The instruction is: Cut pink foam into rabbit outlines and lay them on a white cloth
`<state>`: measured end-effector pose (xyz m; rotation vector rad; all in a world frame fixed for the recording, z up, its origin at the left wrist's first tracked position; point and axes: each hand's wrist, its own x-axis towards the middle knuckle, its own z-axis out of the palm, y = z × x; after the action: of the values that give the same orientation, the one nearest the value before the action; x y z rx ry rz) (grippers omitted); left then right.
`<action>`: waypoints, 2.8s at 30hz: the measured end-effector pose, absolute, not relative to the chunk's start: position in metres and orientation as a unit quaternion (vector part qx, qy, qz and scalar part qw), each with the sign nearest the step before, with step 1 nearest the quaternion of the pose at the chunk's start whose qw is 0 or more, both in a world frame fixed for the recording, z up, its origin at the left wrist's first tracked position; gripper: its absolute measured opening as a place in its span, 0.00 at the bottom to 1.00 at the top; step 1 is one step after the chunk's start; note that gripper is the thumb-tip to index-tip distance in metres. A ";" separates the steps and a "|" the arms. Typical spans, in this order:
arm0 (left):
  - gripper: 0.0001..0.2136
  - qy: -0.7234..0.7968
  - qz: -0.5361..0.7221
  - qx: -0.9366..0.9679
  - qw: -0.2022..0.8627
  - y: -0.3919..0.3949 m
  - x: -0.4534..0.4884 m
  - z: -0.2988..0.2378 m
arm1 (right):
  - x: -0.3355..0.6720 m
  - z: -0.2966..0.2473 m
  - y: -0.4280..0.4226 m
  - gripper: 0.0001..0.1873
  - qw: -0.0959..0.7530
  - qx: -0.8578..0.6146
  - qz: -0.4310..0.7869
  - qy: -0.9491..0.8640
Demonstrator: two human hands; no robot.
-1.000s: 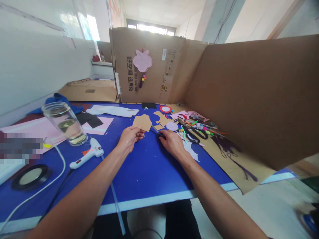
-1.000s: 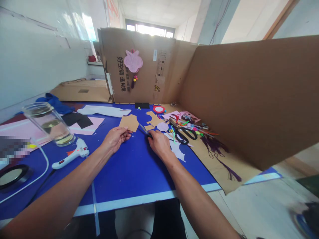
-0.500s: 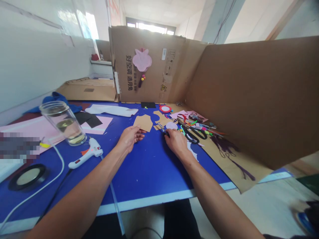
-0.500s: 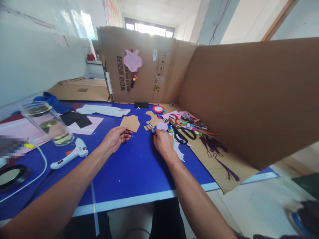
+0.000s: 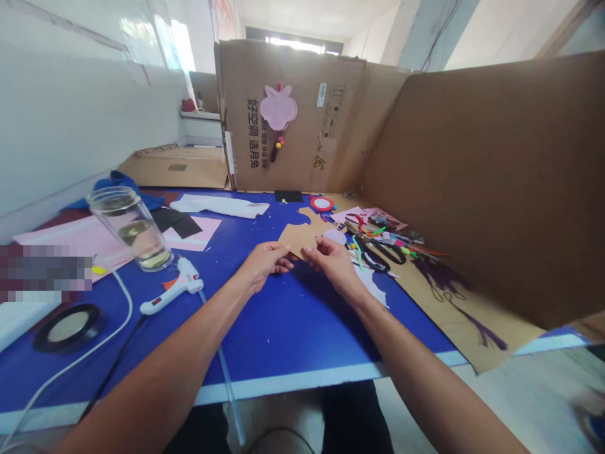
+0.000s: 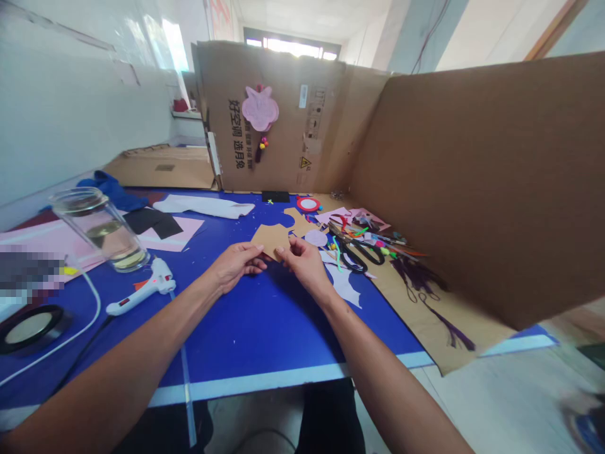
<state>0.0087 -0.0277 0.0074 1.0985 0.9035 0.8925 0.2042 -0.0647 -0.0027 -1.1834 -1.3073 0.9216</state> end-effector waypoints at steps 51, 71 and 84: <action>0.05 0.477 0.404 0.596 0.504 -0.019 0.006 0.002 | 0.197 -0.020 -0.056 0.20 0.523 -0.504 0.400 -0.559; 0.08 0.503 0.425 0.555 0.508 -0.016 0.004 0.010 | 0.188 -0.017 -0.062 0.12 0.499 -0.495 0.430 -0.566; 0.11 0.481 0.471 0.517 0.529 -0.015 0.003 0.011 | 0.181 -0.014 -0.066 0.06 0.498 -0.479 0.456 -0.561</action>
<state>0.0028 -0.0147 0.0112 1.2341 1.1474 1.1240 0.1812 -0.0658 -0.0141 -1.1598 -1.3585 1.1030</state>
